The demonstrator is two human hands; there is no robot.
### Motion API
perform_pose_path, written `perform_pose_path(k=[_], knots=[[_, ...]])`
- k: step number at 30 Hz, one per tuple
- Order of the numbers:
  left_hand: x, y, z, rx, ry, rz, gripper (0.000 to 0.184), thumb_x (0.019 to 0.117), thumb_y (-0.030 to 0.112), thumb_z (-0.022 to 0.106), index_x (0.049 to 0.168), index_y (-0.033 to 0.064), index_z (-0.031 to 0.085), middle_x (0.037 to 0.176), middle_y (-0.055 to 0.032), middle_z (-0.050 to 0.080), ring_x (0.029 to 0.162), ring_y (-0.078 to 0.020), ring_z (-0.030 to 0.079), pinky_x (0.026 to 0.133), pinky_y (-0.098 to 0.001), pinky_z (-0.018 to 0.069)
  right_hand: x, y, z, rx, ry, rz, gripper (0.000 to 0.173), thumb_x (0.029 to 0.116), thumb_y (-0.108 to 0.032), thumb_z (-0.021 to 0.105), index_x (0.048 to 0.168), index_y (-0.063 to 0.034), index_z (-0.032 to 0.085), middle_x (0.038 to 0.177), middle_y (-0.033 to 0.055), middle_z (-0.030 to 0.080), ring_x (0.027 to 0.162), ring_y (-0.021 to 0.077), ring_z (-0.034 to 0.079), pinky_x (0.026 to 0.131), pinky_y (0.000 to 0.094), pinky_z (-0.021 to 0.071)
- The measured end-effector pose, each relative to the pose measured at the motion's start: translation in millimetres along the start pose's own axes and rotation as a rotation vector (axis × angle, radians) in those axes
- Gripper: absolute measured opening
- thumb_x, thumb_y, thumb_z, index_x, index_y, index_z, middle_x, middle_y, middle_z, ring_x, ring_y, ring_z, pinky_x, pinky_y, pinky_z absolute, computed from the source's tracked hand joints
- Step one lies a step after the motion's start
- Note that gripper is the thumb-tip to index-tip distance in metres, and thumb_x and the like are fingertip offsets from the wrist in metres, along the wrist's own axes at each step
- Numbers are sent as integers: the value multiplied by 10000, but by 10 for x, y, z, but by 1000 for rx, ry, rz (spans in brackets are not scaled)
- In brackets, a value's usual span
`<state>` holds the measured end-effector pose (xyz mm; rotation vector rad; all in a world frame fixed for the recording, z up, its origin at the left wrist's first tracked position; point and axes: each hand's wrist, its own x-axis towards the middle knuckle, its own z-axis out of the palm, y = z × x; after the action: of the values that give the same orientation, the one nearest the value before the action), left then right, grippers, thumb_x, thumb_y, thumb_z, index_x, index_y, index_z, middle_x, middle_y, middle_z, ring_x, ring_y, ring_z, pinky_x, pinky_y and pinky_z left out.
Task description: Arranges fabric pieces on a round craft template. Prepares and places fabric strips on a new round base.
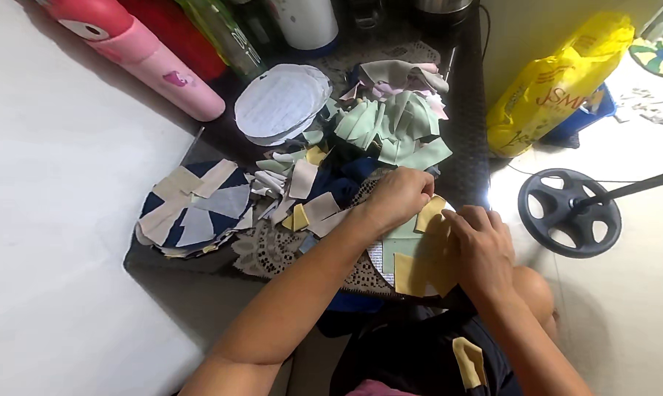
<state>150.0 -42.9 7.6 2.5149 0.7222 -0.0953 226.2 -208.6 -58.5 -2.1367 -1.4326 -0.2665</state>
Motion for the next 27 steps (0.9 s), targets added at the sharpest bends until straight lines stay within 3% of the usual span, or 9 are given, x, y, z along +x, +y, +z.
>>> perform_pose_path(k=[6,14,19,23,25,27], knots=[[23,-8,-29,7,-6,28,114,983,102,654,1029,80,757,939,-112,734,922,-285,700,823,-533,543,33,-47,33,-8,-19,-13,266,926,-57,594,1052,-164,802,1073,171,712,967,398,667,725,508,503],[41,-9,-10,21,20,2,111,972,114,673,1061,70,723,895,-109,712,863,-282,690,778,-520,544,36,-55,43,-13,-8,-10,279,897,-40,603,1048,-162,803,1069,161,704,968,386,659,726,497,501],[38,4,-9,12,22,-17,129,970,110,674,1080,58,718,912,-118,715,874,-288,692,787,-525,543,88,-3,54,-32,-12,15,310,919,-26,577,1098,-154,794,1111,169,693,991,389,650,751,509,497],[-52,-12,98,58,193,45,183,920,81,722,1096,40,691,1008,-155,688,963,-336,676,827,-529,550,107,18,64,-25,-50,43,279,944,-34,573,1080,-141,792,1133,181,691,1018,405,645,756,518,495],[-122,-16,197,68,290,112,149,928,33,659,1064,28,719,1024,-170,683,994,-361,667,841,-530,549,109,25,48,31,-57,78,277,956,-38,566,1088,-133,790,1142,176,696,1023,405,650,772,531,505],[-201,-3,304,67,322,126,209,949,33,607,1106,46,745,1046,-164,676,1012,-360,656,840,-513,549,101,60,33,83,-40,108,270,974,-51,554,1100,-117,783,1137,170,703,1008,398,659,772,534,514]])
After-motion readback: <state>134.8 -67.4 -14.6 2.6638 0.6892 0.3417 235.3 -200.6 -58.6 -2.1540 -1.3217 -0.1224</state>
